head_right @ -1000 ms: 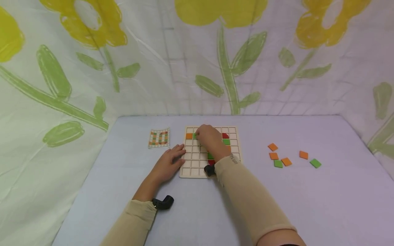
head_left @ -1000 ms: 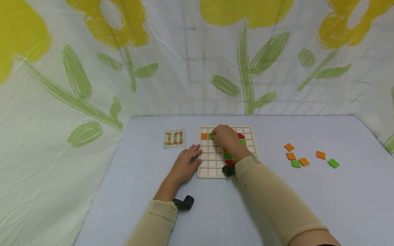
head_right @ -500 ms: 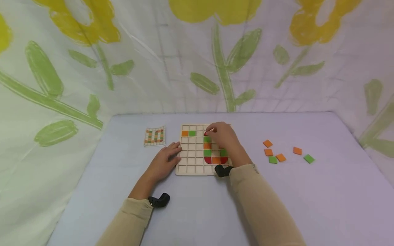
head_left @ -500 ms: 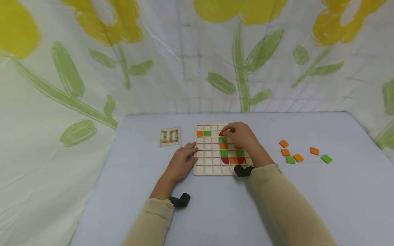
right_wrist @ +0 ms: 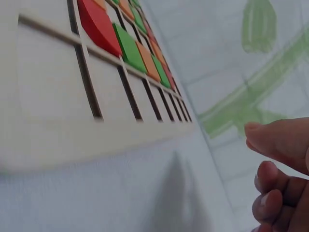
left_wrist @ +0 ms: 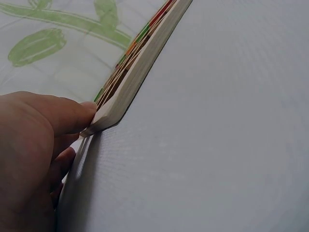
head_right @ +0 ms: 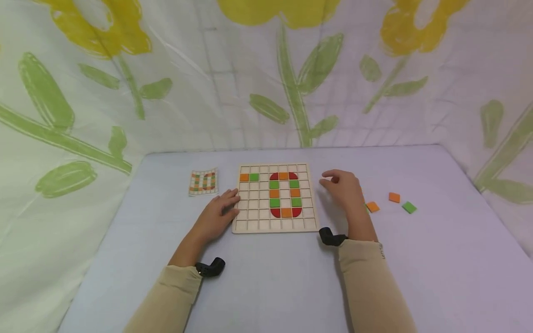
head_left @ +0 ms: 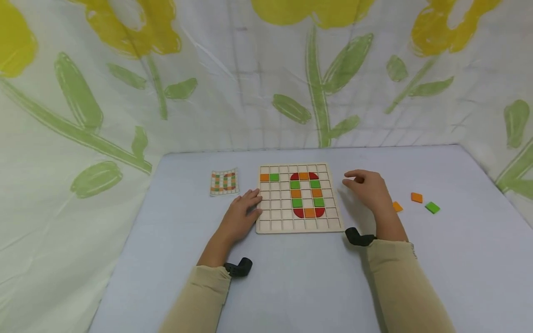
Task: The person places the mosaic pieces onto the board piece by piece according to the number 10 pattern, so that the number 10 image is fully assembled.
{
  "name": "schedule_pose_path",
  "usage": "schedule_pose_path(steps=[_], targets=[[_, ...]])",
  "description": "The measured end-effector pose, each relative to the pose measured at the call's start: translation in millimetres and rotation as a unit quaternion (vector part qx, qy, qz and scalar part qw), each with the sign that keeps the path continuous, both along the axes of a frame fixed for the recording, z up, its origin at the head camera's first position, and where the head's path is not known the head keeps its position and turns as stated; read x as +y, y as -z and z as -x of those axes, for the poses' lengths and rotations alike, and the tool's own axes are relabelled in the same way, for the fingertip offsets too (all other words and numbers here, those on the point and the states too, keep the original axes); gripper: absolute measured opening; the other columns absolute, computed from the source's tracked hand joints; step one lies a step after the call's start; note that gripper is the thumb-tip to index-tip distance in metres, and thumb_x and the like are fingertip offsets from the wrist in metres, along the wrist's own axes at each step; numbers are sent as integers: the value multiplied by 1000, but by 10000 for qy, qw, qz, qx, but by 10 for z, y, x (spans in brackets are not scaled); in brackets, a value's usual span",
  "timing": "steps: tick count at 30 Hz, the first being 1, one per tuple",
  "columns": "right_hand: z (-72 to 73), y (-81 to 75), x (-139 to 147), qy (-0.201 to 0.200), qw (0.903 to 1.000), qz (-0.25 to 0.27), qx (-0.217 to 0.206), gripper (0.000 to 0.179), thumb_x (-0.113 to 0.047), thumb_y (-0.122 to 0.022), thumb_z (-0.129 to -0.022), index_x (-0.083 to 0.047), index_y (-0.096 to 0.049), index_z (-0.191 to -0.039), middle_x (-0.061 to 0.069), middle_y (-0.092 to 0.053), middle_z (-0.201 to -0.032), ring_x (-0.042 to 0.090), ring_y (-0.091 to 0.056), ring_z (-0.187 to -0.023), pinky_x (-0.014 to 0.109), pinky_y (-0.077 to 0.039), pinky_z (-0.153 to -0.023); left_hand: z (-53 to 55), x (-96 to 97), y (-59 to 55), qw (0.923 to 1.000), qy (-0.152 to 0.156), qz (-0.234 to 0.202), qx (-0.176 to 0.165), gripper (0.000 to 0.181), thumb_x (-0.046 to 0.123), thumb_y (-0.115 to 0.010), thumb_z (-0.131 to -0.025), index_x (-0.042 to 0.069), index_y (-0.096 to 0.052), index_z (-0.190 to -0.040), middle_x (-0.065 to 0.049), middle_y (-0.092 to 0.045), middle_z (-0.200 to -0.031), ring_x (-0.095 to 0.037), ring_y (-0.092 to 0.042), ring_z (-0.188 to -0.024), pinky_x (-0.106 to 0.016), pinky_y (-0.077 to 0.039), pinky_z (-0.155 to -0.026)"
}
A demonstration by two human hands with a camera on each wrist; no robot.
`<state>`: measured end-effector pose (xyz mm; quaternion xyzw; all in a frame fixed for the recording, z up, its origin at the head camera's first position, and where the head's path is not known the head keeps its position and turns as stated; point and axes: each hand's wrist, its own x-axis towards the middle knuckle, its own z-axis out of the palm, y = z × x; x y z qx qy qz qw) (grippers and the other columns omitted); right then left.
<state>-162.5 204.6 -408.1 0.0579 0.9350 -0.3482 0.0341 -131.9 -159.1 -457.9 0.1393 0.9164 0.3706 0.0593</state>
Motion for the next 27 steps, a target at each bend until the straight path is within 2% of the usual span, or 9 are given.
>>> schedule_pose_path(steps=[6, 10, 14, 17, 21, 27], targets=[[-60, 63, 295, 363, 9993, -101, -36, 47, -38, -58, -98, -9, -59, -135, 15, -56, -106, 28, -50, -87, 34, -44, -67, 5, 3, 1, 10000, -1, 28, -43, 45, 27, -58, -100, 14, -54, -142, 6, -37, -158, -16, -25, -150, -39, -12, -126], [-91, 132, 470, 620, 9975, -269, -191, 56, -40, -54, -99, -2, -53, -140, 24, -54, -118, 36, -50, -100, 45, -49, -77, 8, 1, 3, 9999, -27, 43, -113, 45, 27, -58, -100, 15, -53, -143, 7, -36, -158, -15, -23, -150, -38, -11, -126], [-109, 201, 579, 704, 9948, -491, -545, 60, -40, -50, -99, 3, -49, -140, 30, -52, -127, 43, -49, -112, 53, -49, -89, 8, 3, 8, 9999, -39, 26, -135, 45, 27, -58, -100, 15, -53, -143, 8, -35, -158, -14, -23, -150, -37, -10, -126], [-103, 233, 588, 673, 9941, -576, -624, 56, -37, -53, -98, 3, -53, -137, 30, -55, -124, 42, -51, -109, 50, -50, -84, 7, -1, 12, 9999, -58, 24, -142, 45, 28, -58, -100, 15, -53, -143, 8, -34, -158, -13, -22, -150, -37, -10, -126], [-81, 263, 553, 678, 9958, -496, -350, 43, -29, -61, -94, 1, -60, -126, 25, -55, -113, 37, -50, -98, 43, -48, -75, 10, -6, 18, 9998, -66, 17, -159, 45, 28, -58, -100, 15, -53, -143, 9, -35, -158, -13, -22, -150, -36, -10, -126], [-60, 300, 473, 542, 9980, -264, -203, 26, -23, -66, -93, -2, -61, -107, 19, -59, -107, 33, -52, -96, 39, -46, -76, 6, -2, 9, 9999, -45, -24, -124, 45, 28, -57, -100, 15, -53, -142, 8, -35, -158, -13, -23, -150, -37, -10, -126]])
